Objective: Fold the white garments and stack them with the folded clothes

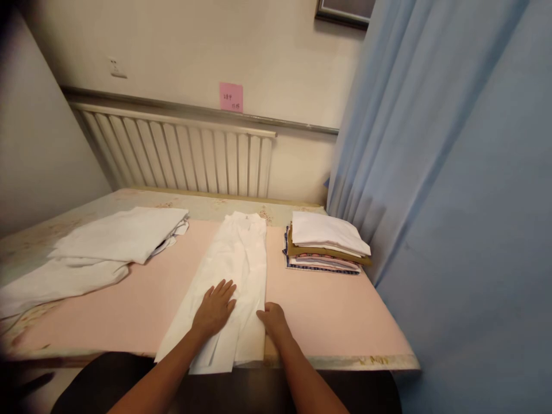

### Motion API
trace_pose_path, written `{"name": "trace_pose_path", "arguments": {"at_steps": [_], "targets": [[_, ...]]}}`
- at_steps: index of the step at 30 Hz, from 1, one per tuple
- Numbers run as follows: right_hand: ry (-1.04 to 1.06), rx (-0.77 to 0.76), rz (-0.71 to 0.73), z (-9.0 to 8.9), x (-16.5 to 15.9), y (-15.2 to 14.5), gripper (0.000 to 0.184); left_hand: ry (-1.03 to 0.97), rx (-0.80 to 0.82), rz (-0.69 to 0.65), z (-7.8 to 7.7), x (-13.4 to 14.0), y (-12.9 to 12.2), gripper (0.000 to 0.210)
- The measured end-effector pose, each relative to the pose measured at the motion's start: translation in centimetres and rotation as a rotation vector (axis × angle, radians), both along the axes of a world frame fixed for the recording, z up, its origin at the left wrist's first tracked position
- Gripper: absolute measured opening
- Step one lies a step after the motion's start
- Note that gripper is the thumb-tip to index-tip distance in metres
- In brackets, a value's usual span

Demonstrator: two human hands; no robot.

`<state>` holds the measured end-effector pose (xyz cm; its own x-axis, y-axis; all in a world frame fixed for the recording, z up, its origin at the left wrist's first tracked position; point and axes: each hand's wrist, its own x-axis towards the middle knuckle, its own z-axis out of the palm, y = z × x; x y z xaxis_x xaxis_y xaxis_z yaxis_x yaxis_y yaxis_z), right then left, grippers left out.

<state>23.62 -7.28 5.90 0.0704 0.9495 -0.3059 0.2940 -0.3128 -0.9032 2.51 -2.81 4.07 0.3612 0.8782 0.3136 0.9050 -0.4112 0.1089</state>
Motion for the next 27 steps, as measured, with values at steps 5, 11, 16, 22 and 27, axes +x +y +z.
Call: {"name": "trace_pose_path", "arguments": {"at_steps": [5, 11, 16, 22, 27], "targets": [[-0.009, -0.019, 0.006, 0.4, -0.1, -0.1, 0.007, -0.011, 0.005, -0.005, 0.1, 0.0, -0.1, 0.046], [-0.014, -0.040, 0.005, 0.9, -0.2, -0.1, 0.008, -0.015, -0.008, -0.002, 0.1, -0.1, 0.0, 0.046], [-0.018, -0.048, 0.005, 1.1, -0.2, -0.2, 0.010, -0.030, -0.016, 0.000, 0.0, 0.0, 0.0, 0.046], [-0.018, -0.039, 0.003, 1.1, -0.2, -0.2, 0.009, -0.031, -0.023, -0.004, 0.2, -0.1, -0.1, 0.046], [-0.006, -0.033, 0.005, 1.0, -0.2, -0.2, 0.009, -0.037, -0.012, -0.007, 0.3, -0.1, -0.1, 0.045]]}}
